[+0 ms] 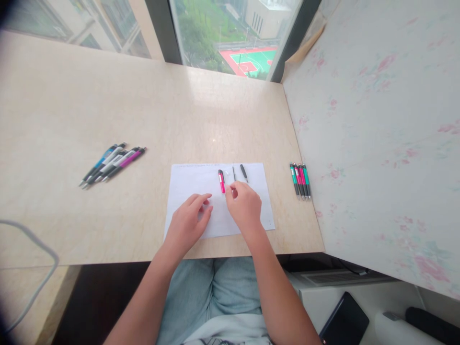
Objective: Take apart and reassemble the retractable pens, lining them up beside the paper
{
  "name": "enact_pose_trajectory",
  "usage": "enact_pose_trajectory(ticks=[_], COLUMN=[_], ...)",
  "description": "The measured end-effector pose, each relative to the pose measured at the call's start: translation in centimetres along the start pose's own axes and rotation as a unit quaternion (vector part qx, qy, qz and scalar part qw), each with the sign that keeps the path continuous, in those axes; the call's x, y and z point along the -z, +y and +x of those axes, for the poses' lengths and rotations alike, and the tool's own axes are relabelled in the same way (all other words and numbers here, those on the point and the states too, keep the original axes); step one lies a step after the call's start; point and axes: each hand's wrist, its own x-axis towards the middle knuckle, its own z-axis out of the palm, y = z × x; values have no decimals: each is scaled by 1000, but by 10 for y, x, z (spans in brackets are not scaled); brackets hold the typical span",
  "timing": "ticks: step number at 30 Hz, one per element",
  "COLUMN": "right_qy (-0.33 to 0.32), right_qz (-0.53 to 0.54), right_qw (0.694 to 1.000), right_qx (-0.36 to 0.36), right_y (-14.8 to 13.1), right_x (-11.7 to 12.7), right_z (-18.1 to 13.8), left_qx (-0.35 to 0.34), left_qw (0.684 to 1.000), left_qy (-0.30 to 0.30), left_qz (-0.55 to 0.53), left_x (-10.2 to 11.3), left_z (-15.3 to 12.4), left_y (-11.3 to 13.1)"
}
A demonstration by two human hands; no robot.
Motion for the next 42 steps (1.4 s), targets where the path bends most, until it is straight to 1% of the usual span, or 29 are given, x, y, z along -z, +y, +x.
enact_pose_trajectory(ticks=[2, 5, 8, 10, 14, 20, 29, 36, 42], right_qy=[0, 21, 63, 74, 57, 36, 33, 42, 44], right_qz=[37, 84, 109, 125, 135, 105, 100, 131, 118], right_qw=[999, 996, 992, 989, 989, 994, 994, 990, 992], right_qx=[14, 6, -19, -27, -15, 8, 11, -3, 12], right_y=[15, 38, 55, 59, 56, 48, 43, 47, 48], right_x=[4, 8, 10, 9, 4, 1, 4, 3, 1], right_z=[-18, -37, -40, -37, -31, -32, -37, -37, -38], left_qx=[3, 8, 8, 8, 11, 11, 3, -3, -8], left_qw=[1000, 1000, 1000, 1000, 999, 998, 998, 998, 998], left_qy=[3, 11, 17, 20, 33, 56, 47, 51, 51], left_qz=[-5, -6, -1, -2, -7, -19, -29, -26, -28], left_x=[2, 4, 5, 6, 7, 8, 11, 9, 9], left_z=[0, -1, -2, -4, -6, -8, -7, -8, -8], left_y=[-2, -4, -5, -6, -10, -20, -24, -26, -27])
